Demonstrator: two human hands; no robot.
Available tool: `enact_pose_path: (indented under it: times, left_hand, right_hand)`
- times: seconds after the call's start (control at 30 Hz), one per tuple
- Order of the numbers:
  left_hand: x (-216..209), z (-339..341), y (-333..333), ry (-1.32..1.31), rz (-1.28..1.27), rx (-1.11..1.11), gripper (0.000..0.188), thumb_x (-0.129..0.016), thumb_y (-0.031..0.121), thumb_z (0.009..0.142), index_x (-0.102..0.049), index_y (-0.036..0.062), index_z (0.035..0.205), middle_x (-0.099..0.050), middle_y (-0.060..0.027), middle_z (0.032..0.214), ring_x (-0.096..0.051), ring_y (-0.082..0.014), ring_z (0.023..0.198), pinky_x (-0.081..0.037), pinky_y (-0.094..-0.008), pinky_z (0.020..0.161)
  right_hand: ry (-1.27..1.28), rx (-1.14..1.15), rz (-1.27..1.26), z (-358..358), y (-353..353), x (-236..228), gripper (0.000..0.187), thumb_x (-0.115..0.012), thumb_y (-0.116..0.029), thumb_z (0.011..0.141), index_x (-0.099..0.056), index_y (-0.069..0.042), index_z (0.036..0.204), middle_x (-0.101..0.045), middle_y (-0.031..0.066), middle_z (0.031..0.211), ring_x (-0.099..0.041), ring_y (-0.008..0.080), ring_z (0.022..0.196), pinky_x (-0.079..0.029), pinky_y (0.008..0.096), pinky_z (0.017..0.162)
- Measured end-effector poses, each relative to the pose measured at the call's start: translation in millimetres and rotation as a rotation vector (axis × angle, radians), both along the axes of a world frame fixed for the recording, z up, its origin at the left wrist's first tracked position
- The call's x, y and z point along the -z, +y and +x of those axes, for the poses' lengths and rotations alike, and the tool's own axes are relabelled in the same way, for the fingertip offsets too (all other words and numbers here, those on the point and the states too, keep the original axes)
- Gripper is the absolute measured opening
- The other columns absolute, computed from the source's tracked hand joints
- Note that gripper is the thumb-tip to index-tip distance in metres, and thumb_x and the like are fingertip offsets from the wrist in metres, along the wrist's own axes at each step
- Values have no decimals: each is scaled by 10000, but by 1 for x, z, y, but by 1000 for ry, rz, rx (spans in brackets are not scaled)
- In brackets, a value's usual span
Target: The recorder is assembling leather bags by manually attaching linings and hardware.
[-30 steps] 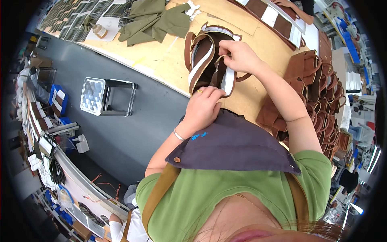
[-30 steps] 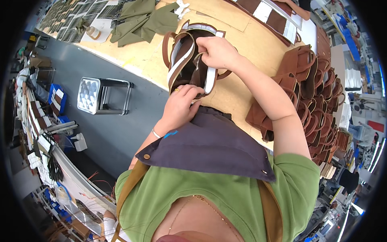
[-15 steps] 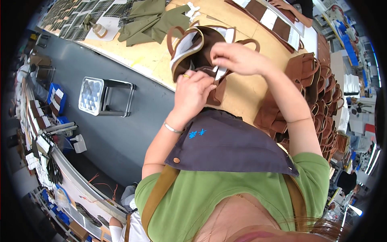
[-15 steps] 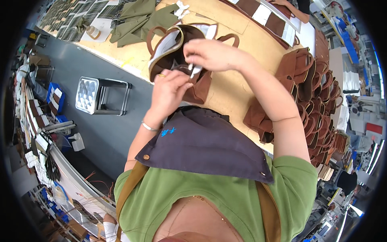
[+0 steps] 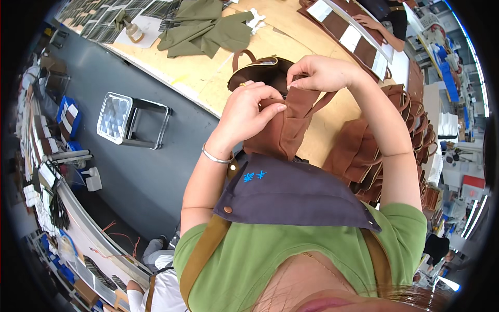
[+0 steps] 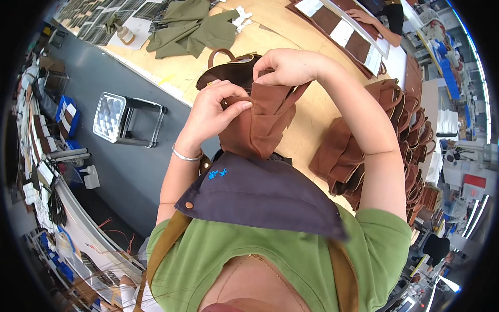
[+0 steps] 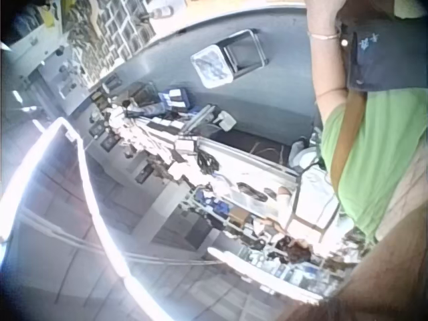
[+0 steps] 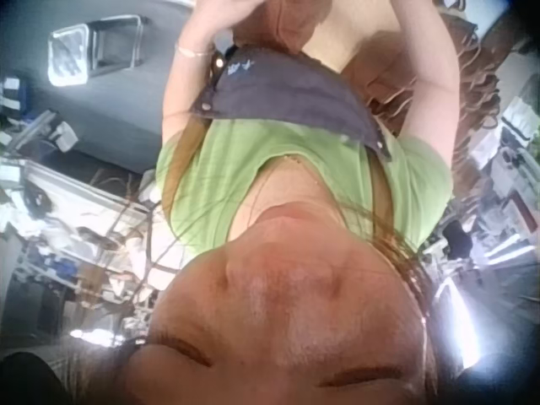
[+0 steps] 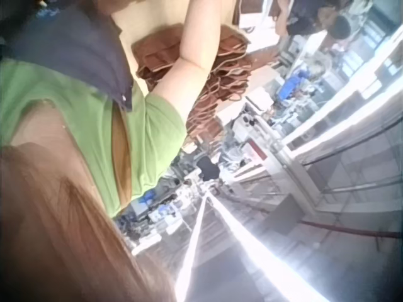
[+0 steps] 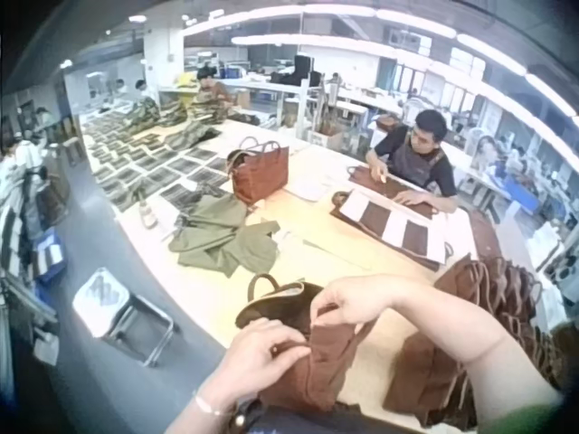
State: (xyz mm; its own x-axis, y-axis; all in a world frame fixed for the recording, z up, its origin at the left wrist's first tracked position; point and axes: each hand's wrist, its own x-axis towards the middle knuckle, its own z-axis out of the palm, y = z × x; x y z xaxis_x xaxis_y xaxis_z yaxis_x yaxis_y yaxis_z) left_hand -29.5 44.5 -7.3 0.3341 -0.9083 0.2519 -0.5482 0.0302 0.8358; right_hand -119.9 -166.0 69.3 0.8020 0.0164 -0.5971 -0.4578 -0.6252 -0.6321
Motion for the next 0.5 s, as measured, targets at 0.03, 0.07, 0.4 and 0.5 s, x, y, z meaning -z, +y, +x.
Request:
enact_pose_path:
  times: [0.03, 0.07, 0.4, 0.5]
  left_hand:
    - [2, -3, 0, 19, -31, -25, 125, -763, 100, 820, -704, 48, 917, -626, -47, 800, -566, -182, 728, -482, -309, 693]
    - [4, -7, -1, 37, -62, -51, 130, -761, 101, 823, -695, 45, 920, -635, -52, 834, -582, -185, 737, -494, -305, 696]
    - [-3, -4, -3, 44, 4, -14, 161, -749, 130, 842, -647, 26, 911, -614, -74, 875, -641, -210, 772, -525, -322, 696]
    - [2, -5, -7, 40, -75, 12, 139, -749, 134, 837, -669, 29, 882, -616, -74, 877, -635, -228, 767, -515, -332, 696]
  right_hand:
    - [-64, -51, -9, -1, -5, 7, 153, -593, -141, 954, -666, -19, 1012, -665, 16, 865, -570, 106, 788, -505, 293, 734]
    - [-79, -68, -13, -1, -5, 8, 150, -592, -140, 956, -663, -20, 1012, -660, 12, 864, -569, 103, 786, -508, 287, 723]
    - [9, -61, 120, -5, -3, 1, 165, -553, -79, 927, -668, -38, 1038, -639, -7, 881, -562, 80, 778, -533, 268, 596]
    - [22, -31, 145, -10, -8, 4, 211, -543, -106, 927, -686, -52, 1073, -662, 19, 921, -604, 115, 831, -558, 286, 659]
